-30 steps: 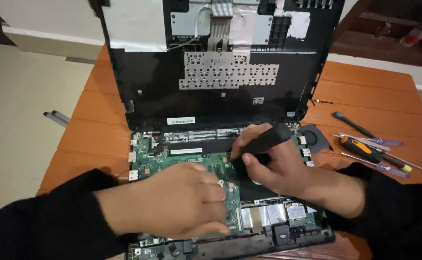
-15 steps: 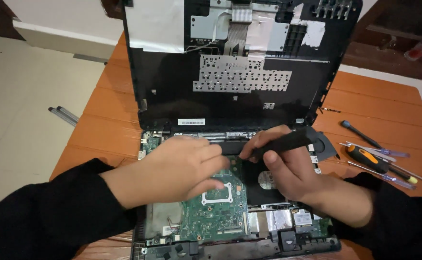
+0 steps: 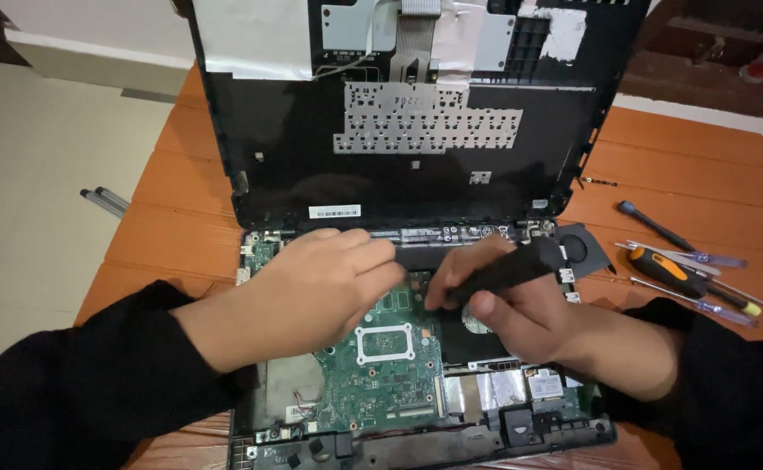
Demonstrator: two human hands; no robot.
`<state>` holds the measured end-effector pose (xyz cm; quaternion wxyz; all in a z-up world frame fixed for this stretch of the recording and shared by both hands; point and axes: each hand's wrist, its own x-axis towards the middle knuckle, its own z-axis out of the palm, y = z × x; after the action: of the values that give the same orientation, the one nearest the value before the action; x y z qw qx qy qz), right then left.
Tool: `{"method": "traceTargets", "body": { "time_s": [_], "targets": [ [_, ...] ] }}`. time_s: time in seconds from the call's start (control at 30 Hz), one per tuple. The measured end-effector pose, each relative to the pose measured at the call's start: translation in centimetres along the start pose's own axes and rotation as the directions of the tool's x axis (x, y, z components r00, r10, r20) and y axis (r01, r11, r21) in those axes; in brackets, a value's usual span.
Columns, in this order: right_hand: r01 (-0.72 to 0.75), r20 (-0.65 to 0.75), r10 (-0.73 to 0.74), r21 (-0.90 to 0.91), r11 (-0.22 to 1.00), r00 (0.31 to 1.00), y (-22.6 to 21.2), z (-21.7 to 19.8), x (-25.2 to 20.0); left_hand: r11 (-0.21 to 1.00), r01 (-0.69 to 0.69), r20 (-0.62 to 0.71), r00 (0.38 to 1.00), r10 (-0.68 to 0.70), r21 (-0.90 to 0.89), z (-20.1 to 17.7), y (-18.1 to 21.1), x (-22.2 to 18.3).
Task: Disassembling a laptop by removing internal screws with a screwdriver and prying out components like the battery and motherboard.
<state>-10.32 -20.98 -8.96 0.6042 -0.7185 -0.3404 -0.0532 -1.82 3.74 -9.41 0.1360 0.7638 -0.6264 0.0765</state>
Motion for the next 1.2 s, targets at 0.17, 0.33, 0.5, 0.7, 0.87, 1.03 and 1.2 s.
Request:
{"method": "traceTargets", "body": {
  "time_s": [0.17,0.33,0.5,0.7,0.87,1.03,1.2],
  "targets": [
    [-0.045,0.120,0.041,0.033,0.998,0.992,-0.3,-0.2,0.0,1.000,-0.024,-0.072,0.997,0.023,-0.011,-0.1,0.0,-0.1],
    [-0.065,0.115,0.060,0.042,0.997,0.992,-0.2,-0.1,-0.1,0.999,-0.006,-0.011,1.000,0.006,-0.032,-0.1,-0.2,-0.1],
    [-0.042,0.096,0.035,0.067,0.997,0.995,-0.1,-0.2,-0.2,1.000,-0.009,-0.007,1.000,0.008,-0.030,-0.2,-0.2,0.0],
    [-0.025,0.142,0.024,0.003,1.000,0.990,-0.2,-0.3,0.1,0.997,-0.014,-0.005,1.000,0.014,-0.073,-0.6,-0.1,0.0],
    [-0.003,0.144,-0.001,0.028,1.000,0.990,0.2,-0.2,-0.3,0.958,-0.187,-0.030,0.982,0.185,-0.218,-1.2,0.1,-0.1],
    [0.023,0.136,-0.020,-0.022,0.999,0.990,0.0,-0.3,-0.2,0.941,-0.228,-0.103,0.973,0.209,-0.250,-1.6,0.4,0.1],
    [-0.038,0.081,0.047,-0.106,0.994,0.996,-1.0,-0.2,0.4,0.936,-0.223,-0.116,0.973,0.198,-0.273,-1.2,0.4,0.1]
  ]
}}
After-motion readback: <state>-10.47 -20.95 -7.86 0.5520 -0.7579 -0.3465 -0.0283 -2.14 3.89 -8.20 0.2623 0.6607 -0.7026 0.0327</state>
